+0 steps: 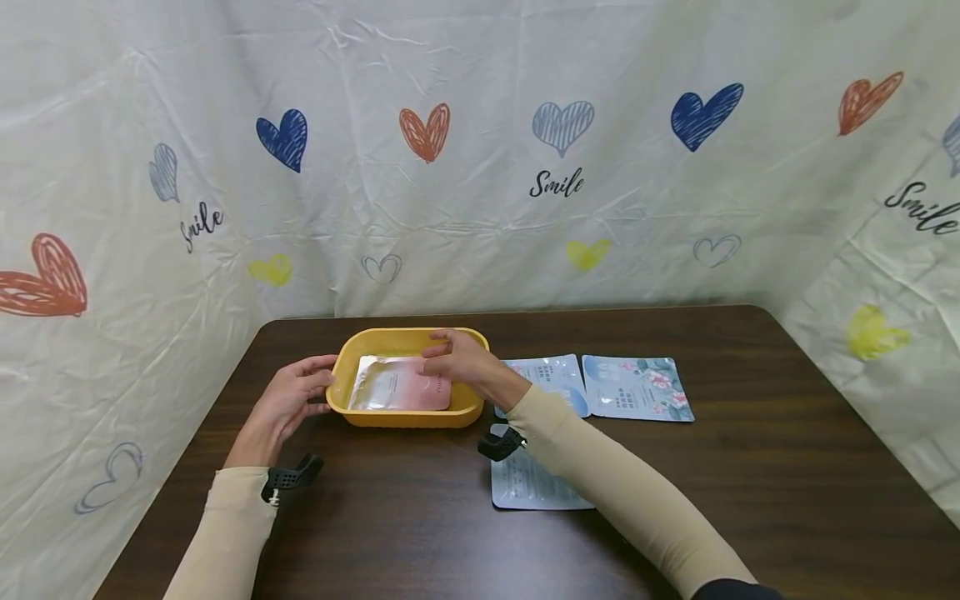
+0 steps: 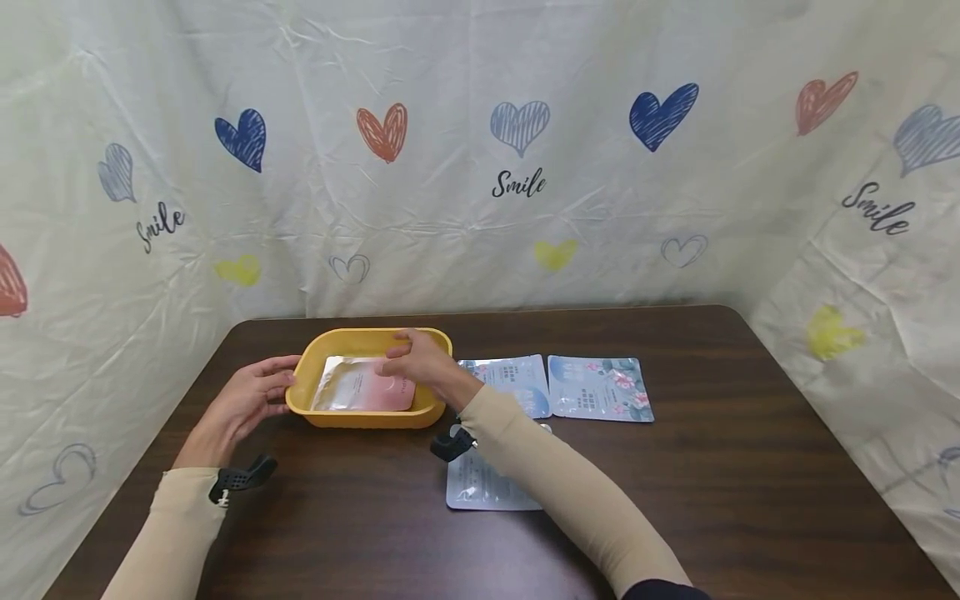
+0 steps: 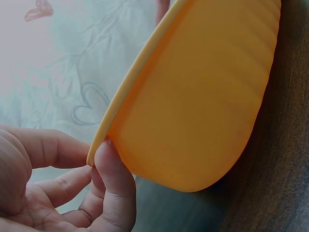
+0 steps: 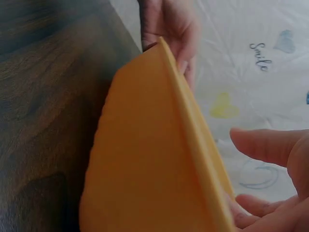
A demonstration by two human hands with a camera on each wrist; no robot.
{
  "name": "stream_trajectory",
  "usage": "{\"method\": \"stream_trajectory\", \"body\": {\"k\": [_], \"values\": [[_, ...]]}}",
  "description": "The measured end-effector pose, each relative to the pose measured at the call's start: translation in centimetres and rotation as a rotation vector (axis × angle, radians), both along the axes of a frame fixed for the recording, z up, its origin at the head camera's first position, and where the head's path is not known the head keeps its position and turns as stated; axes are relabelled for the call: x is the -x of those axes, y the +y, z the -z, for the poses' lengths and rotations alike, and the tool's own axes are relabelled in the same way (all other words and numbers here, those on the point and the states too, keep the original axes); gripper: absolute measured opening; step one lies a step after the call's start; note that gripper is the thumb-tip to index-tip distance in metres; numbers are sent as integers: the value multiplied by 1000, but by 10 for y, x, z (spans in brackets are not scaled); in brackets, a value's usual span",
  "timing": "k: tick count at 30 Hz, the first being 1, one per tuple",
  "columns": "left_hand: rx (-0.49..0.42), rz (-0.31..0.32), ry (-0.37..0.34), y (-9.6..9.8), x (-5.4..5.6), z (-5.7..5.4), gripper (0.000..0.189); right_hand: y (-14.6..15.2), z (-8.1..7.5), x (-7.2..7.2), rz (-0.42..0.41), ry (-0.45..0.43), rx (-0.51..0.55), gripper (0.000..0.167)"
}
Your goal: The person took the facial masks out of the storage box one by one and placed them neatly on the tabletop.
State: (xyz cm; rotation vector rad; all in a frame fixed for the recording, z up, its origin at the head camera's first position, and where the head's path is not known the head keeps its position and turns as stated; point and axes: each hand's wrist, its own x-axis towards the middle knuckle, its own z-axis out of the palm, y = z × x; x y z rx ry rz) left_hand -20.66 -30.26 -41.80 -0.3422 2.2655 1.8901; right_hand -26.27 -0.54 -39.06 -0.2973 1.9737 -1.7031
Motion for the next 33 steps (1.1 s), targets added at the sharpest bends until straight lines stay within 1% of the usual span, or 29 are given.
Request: {"method": "stream_trajectory", "body": {"k": [5,9,14,18,21,23,25,30,33], "values": [[-8,1,-3,3,1,1,52,-6,7,3,52,-11,-40,73],[-12,-1,-6,4,2,2,52,-7,8,2,83,-6,-53,68],[1,-4,-6,3,-1,1,51,-7,6,-4,130,74,-89,54],[8,-5,-3,2,-2,0,51,-6,2,-11,174,144,-81,43],[7,-4,1,2,-2,0,51,-6,1,-16,197,161,-74,39],[9,-4,3,2,-2,0,51,-6,1,-17,213,152,-76,40],[8,-5,4,2,-2,0,50,-8,3,-17,222,132,-71,45],[4,-8,6,2,-2,0,50,-11,4,-16,208,14,-26,70],[7,-9,4,2,-2,0,50,-11,3,-15,178,-57,-35,77]]}}
